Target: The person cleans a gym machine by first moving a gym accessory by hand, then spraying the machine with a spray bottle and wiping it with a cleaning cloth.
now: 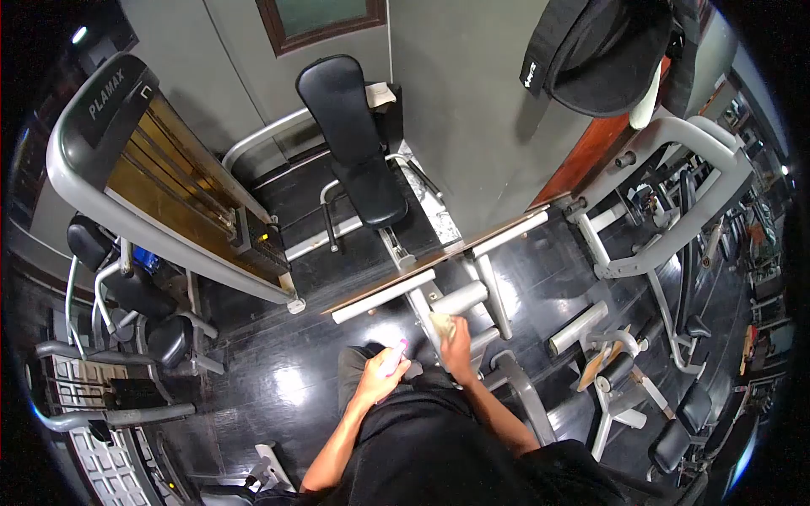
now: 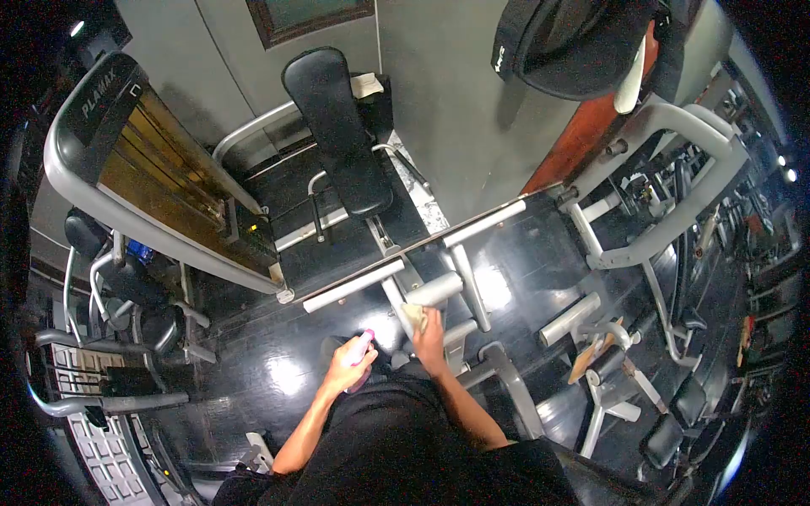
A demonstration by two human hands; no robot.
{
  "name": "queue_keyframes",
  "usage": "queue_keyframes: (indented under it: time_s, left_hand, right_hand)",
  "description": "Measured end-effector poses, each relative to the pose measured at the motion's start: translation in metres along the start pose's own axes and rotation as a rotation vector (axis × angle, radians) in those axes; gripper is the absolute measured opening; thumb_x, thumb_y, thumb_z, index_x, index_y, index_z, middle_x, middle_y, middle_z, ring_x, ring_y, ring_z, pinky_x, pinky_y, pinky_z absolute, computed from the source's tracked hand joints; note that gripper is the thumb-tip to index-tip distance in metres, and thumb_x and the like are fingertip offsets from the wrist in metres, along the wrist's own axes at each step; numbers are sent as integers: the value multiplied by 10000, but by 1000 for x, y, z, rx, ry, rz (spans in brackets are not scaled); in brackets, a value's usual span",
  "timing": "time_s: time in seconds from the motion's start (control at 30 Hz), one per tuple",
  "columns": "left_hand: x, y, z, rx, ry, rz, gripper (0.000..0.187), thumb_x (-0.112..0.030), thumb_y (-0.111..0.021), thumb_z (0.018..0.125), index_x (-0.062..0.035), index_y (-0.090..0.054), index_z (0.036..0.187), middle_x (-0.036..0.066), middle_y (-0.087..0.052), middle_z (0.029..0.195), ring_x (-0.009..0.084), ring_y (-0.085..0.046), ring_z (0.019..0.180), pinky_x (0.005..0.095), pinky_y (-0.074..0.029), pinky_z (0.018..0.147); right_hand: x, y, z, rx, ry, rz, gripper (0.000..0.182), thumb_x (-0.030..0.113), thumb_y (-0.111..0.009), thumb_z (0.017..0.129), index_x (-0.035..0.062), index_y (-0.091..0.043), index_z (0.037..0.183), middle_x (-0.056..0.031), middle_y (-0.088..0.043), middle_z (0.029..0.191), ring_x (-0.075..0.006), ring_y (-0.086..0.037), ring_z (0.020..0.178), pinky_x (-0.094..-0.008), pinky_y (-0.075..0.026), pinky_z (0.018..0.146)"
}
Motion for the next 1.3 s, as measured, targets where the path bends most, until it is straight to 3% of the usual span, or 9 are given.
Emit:
queue_keyframes:
  time_s: [0.1,0.2,0.3,0.47,0.57,0.73,0.87,1.17,1.3]
  left_hand:
    - [-2,2,-2,6,-22,37,165,-185,-672,822,-46,-586,845,13,-562,628,89,-529,551,258,-444,540]
    - [-6,5,-3,-3,-27,39,162,-183,-671,822,-47,-587,847,12,-561,632,85,-526,553,253,-443,542]
    - [-13,10,-7,-7,-29,78,155,-179,-668,825,-48,-588,847,13,-561,631,83,-523,552,252,-442,542]
    - [-12,12,-10,-35,-19,56,151,-168,-662,830,-42,-579,842,10,-560,627,81,-531,555,252,-446,541]
    - [-15,14,-12,-61,-36,38,152,-163,-666,828,-41,-578,844,9,-561,626,81,-536,553,256,-451,537]
    - [-11,20,-14,-29,14,53,128,-152,-648,840,-54,-569,868,16,-585,636,92,-574,568,258,-469,563]
    - [-14,24,-16,-41,-1,62,121,-139,-642,843,-50,-564,871,11,-582,633,89,-570,557,259,-470,553]
    - [-1,36,-21,-137,8,-11,153,-184,-656,844,-52,-581,857,10,-555,604,75,-529,519,251,-440,506]
    - [-2,36,-20,-126,-25,-19,151,-183,-655,845,-52,-580,854,14,-558,608,81,-538,523,253,-444,510]
  right_hand:
    - [-1,17,19,-25,40,-167,310,7,-520,803,-34,-463,1104,-248,-492,1052,-397,-485,1013,-434,-363,890]
    - [-9,31,53,-322,42,-223,265,-22,-520,787,-29,-471,1048,-221,-497,974,-409,-506,927,-444,-400,809]
    - [-7,29,65,-522,-220,-232,278,-43,-536,761,-26,-477,1033,-211,-503,978,-401,-507,940,-444,-406,805]
    - [29,-5,25,-2,256,-170,335,-14,-575,740,-13,-486,1064,-206,-487,1026,-406,-496,968,-432,-418,828]
    - [45,-2,32,-65,82,-210,365,-5,-577,739,3,-491,1093,-211,-482,1028,-404,-492,964,-423,-423,838]
    - [56,-25,57,-22,351,-195,426,-7,-606,678,74,-575,1095,-130,-494,1068,-336,-498,977,-399,-423,847]
    - [80,-29,46,76,287,-403,443,-4,-594,685,160,-597,1096,-115,-501,1077,-319,-507,948,-410,-438,832]
    - [34,16,-13,379,46,-463,336,25,-592,750,76,-557,1081,-173,-503,1005,-383,-534,907,-452,-456,758]
    - [71,4,52,147,189,-362,308,23,-596,763,29,-500,1056,-187,-493,1012,-399,-528,908,-429,-460,749]
Point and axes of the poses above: each hand's wrist, its own z-axis towards the middle knuckle, its own y-axis out of the back of the hand, x = y × z, the point moved 1 cm from there along z, towards the middle knuckle
